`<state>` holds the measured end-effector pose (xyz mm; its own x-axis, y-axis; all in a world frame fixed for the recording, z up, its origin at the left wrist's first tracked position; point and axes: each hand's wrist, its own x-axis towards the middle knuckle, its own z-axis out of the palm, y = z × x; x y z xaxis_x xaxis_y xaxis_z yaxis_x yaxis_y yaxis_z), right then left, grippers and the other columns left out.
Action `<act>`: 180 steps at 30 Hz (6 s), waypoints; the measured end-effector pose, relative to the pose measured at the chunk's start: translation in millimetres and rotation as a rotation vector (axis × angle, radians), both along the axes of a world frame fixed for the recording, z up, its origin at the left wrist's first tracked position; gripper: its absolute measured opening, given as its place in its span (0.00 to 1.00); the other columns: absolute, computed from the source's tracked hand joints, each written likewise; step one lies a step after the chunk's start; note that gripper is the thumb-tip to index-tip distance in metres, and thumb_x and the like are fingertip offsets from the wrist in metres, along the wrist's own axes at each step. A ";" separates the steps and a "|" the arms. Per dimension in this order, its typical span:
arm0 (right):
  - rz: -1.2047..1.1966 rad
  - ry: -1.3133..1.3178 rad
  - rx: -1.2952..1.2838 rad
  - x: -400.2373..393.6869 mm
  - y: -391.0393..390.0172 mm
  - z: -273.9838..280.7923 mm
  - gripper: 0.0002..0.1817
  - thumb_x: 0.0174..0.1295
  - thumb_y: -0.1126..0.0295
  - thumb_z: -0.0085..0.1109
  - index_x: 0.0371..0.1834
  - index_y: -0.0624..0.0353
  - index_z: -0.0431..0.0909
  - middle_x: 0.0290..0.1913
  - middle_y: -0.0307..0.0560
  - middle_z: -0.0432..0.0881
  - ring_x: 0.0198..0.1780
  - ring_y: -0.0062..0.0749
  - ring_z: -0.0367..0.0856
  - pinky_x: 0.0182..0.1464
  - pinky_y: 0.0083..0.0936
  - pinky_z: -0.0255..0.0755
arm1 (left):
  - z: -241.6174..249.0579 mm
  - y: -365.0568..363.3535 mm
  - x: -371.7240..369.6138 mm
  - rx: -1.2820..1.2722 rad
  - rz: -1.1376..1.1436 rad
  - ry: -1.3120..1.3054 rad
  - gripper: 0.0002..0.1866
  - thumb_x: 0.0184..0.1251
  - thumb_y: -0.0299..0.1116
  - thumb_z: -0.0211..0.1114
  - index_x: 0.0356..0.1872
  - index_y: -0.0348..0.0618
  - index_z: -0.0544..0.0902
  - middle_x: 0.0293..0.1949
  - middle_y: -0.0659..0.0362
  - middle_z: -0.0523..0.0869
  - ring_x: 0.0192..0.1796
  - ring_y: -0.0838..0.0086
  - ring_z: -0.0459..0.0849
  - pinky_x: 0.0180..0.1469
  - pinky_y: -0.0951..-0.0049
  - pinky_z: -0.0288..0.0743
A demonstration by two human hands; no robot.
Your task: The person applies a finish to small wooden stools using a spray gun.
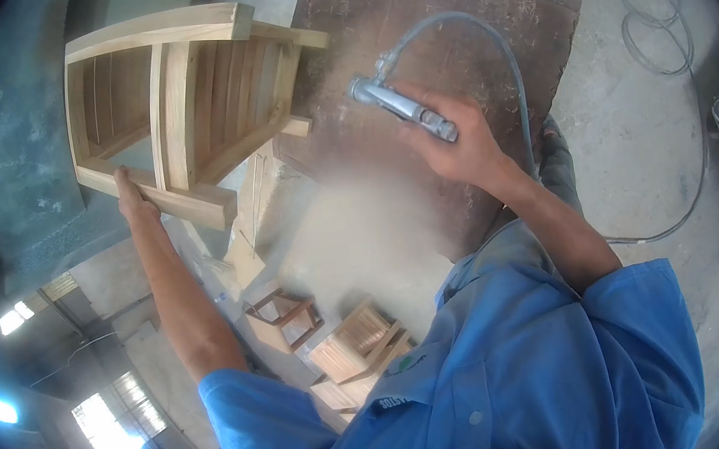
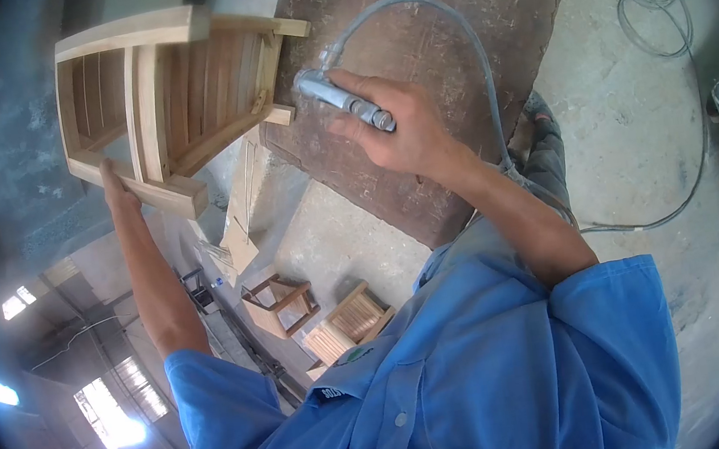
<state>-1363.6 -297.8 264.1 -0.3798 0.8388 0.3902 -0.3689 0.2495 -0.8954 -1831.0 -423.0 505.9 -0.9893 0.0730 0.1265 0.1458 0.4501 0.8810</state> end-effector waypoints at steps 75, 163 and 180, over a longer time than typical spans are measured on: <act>0.232 -0.621 -0.052 -68.8 75.8 -20.8 0.12 0.69 0.61 0.62 0.34 0.59 0.83 0.24 0.34 0.81 0.27 0.15 0.77 0.31 0.21 0.72 | 5.7 -46.7 83.8 0.151 -0.028 0.247 0.27 0.59 0.43 0.68 0.51 0.28 0.78 0.41 0.53 0.83 0.43 0.70 0.80 0.48 0.69 0.73; 0.721 -0.368 0.044 171.3 92.5 155.7 0.24 0.65 0.71 0.64 0.63 0.66 0.76 0.38 0.41 0.85 0.37 0.18 0.79 0.41 0.20 0.74 | -167.3 -126.6 387.9 0.162 0.362 0.138 0.23 0.55 0.35 0.73 0.50 0.33 0.81 0.45 0.55 0.87 0.46 0.70 0.84 0.51 0.68 0.76; 0.989 0.053 0.237 92.1 62.0 235.1 0.28 0.64 0.66 0.68 0.65 0.66 0.74 0.39 0.46 0.86 0.39 0.22 0.82 0.43 0.22 0.76 | -153.1 -134.7 359.9 0.272 0.300 0.081 0.22 0.54 0.40 0.70 0.47 0.35 0.83 0.39 0.58 0.86 0.39 0.72 0.83 0.42 0.68 0.76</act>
<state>-1271.5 -235.9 499.3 -0.8383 0.0569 0.5422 -0.5440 -0.0205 -0.8389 -1471.1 -557.6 352.8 -0.9477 -0.2640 0.1795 0.1172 0.2355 0.9648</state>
